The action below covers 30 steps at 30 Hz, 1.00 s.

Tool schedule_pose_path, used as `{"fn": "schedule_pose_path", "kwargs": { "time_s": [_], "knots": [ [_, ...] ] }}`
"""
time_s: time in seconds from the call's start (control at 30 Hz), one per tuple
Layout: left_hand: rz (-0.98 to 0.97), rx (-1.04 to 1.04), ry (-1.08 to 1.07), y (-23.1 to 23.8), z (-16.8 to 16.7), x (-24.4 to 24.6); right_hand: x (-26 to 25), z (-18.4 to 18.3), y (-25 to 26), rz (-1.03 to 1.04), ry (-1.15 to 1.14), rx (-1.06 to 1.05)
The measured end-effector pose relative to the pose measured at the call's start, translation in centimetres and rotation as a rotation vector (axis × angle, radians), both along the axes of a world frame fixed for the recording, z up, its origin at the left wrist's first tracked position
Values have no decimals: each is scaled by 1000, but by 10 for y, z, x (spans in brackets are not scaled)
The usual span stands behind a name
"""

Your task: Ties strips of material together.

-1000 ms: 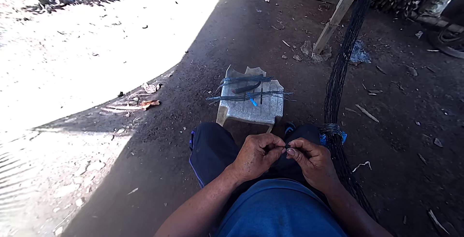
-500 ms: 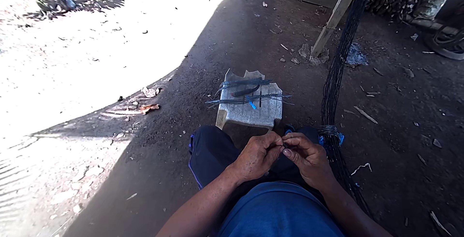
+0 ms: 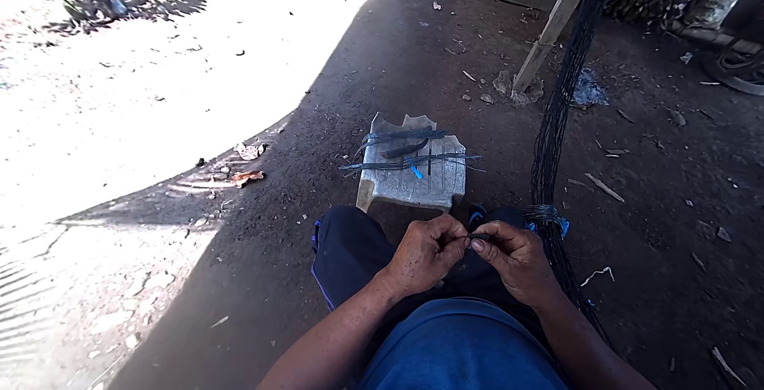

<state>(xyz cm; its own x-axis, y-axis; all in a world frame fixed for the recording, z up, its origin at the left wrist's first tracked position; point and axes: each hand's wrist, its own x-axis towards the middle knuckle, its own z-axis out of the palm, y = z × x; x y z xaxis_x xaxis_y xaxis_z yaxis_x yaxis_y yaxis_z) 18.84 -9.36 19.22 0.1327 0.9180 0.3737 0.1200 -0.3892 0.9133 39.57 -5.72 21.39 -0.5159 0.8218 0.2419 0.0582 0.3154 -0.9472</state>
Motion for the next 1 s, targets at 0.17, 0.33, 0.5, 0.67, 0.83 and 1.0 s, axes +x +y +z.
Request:
{"fn": "schedule_pose_path", "kwargs": {
  "time_s": [0.17, 0.33, 0.5, 0.67, 0.83, 1.0],
  "knots": [
    [-48, -52, -5, 0, 4, -2, -1, 1, -3, -33, -63, 70],
    [-37, -31, 24, 0, 10, -2, -4, 0, -4, -61, -101, 141],
    [-23, 38, 63, 1, 12, 0, -5, -2, -6, -48, -98, 199],
    [74, 93, 47, 5, 7, 10, -13, -11, -6, -80, -58, 252],
    [-47, -158, -926, 19, -14, 8, -13, -19, 11, -183, 388, -87],
    [132, -122, -1535, 10, -16, -112, 71, 1, 78, -604, 494, -224]
  ]
}}
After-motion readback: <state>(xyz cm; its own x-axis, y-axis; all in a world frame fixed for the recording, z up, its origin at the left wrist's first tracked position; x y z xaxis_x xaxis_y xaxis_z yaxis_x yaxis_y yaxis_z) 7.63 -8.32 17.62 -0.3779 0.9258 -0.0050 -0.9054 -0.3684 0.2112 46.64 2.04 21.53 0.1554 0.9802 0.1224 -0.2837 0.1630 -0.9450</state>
